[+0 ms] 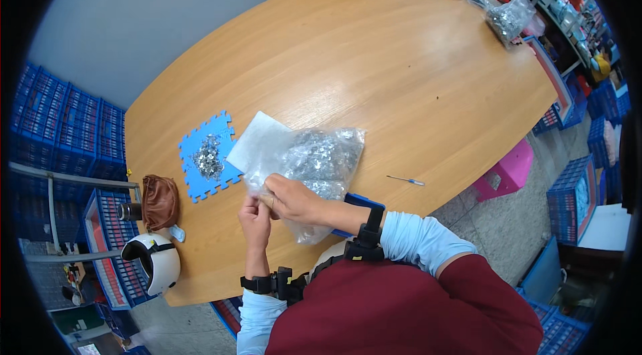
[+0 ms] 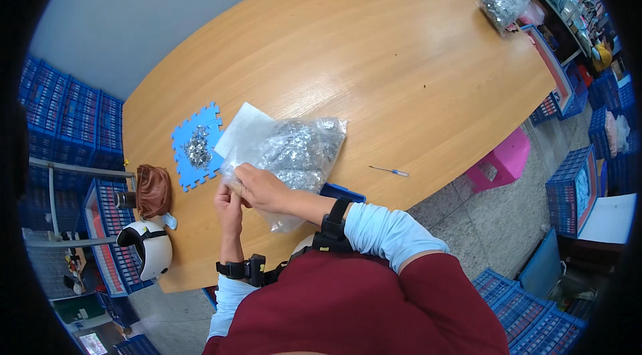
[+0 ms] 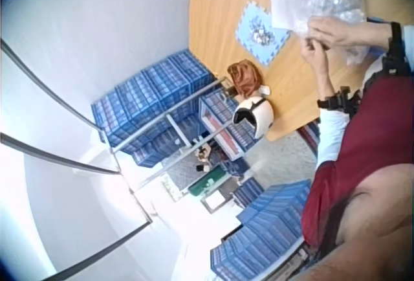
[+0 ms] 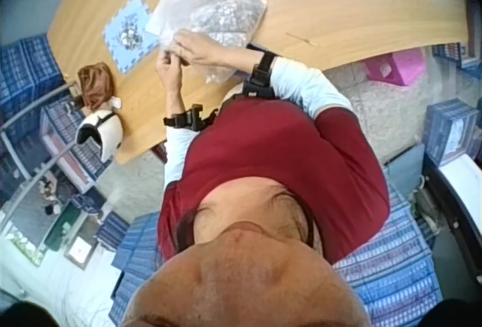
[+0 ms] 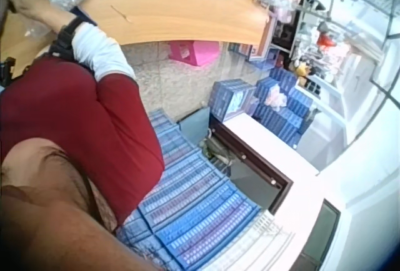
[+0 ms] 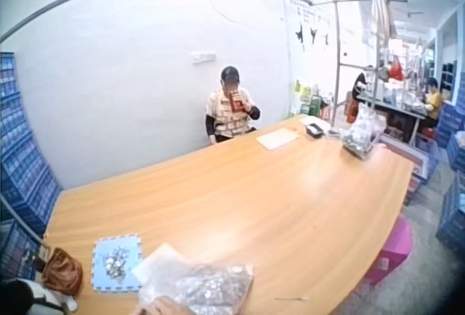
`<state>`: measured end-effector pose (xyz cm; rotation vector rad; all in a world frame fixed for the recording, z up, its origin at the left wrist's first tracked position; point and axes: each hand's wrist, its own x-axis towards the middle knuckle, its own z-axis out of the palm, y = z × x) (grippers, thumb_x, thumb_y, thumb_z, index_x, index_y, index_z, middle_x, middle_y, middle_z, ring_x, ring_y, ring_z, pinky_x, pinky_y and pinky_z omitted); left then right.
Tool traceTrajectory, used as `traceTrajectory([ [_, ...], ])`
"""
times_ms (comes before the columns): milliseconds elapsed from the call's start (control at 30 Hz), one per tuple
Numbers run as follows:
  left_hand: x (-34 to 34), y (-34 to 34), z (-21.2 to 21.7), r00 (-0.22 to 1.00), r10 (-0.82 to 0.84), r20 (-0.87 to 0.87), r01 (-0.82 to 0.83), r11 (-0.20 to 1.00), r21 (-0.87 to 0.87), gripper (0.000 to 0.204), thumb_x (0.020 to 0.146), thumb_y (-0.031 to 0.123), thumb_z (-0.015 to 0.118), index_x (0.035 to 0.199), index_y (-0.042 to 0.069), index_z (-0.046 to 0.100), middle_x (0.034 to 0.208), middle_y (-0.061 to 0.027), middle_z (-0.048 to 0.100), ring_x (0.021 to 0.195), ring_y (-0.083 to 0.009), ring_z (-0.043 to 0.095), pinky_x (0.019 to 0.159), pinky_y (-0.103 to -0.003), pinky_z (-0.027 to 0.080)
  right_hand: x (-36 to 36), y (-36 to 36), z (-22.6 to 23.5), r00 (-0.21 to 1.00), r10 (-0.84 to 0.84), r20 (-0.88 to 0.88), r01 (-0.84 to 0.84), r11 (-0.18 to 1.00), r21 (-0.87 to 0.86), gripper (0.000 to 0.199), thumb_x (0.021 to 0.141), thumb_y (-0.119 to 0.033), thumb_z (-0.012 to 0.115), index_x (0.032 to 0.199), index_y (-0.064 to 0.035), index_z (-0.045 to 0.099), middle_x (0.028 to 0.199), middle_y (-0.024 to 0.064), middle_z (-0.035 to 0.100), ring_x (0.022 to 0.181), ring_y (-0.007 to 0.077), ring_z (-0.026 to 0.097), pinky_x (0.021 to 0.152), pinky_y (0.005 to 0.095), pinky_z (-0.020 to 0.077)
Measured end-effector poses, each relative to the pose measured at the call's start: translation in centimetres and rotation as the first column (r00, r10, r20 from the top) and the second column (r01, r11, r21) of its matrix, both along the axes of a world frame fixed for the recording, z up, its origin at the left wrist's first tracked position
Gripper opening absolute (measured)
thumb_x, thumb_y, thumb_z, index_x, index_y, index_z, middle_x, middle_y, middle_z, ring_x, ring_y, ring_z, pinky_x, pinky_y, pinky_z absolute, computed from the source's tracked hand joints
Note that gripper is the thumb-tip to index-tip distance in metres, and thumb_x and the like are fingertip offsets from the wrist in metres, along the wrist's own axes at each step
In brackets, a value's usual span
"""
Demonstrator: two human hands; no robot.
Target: Sorting small metal pins or clips from plastic bags into a blue bin and onto a workspace.
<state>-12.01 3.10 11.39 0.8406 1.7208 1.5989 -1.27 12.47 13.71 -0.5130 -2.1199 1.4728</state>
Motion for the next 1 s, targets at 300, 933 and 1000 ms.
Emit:
traceTrajectory([
  [300, -1.1, -1.0, 3.2, 0.982, -0.159, -0.099, 0.155, 0.987, -0.048, 0.014, 0.083, 0.001, 0.045, 0.094, 0.005, 0.037, 0.075, -0.005, 0.057, 0.065, -0.0077, 0.054, 0.055, -0.017, 0.041, -2.0, 1.5, -0.6, 0.924, 0.235, 0.301, -0.301, 0.934, 0.193, 0.034, 0.068, -0.029, 0.063, 0.085, -0.0011, 0.055, 0.072, 0.0193, 0.058, 0.068, 0.0359, 0.057, 0.062, 0.0424, 0.0445],
  [933, 3.5, -0.1, -5.5, 0.995, 0.082, -0.055, -0.084, 0.996, -0.04, 0.07, 0.071, 0.029, 0.065, 0.122, 0.0, 0.027, 0.118, -0.0117, 0.038, 0.11, -0.0199, 0.038, 0.091, -0.033, 0.032, -2.3, -1.9, -0.5, 0.984, 0.026, 0.177, -0.044, 0.994, 0.095, 0.022, 0.064, -0.009, 0.054, 0.084, 0.0004, 0.05, 0.073, 0.0219, 0.057, 0.067, 0.0373, 0.056, 0.066, 0.0442, 0.0438],
  [1000, 3.4, 0.5, -4.5, 0.991, 0.101, 0.089, -0.104, 0.994, 0.026, 0.064, 0.074, 0.028, 0.063, 0.122, 0.0, 0.029, 0.117, -0.0113, 0.039, 0.108, -0.0192, 0.039, 0.091, -0.032, 0.033, -1.7, -1.2, -0.1, 0.989, 0.135, 0.063, -0.139, 0.988, 0.066, 0.032, 0.065, -0.01, 0.054, 0.094, 0.0011, 0.05, 0.08, 0.0215, 0.057, 0.07, 0.0366, 0.056, 0.067, 0.0431, 0.0441],
])
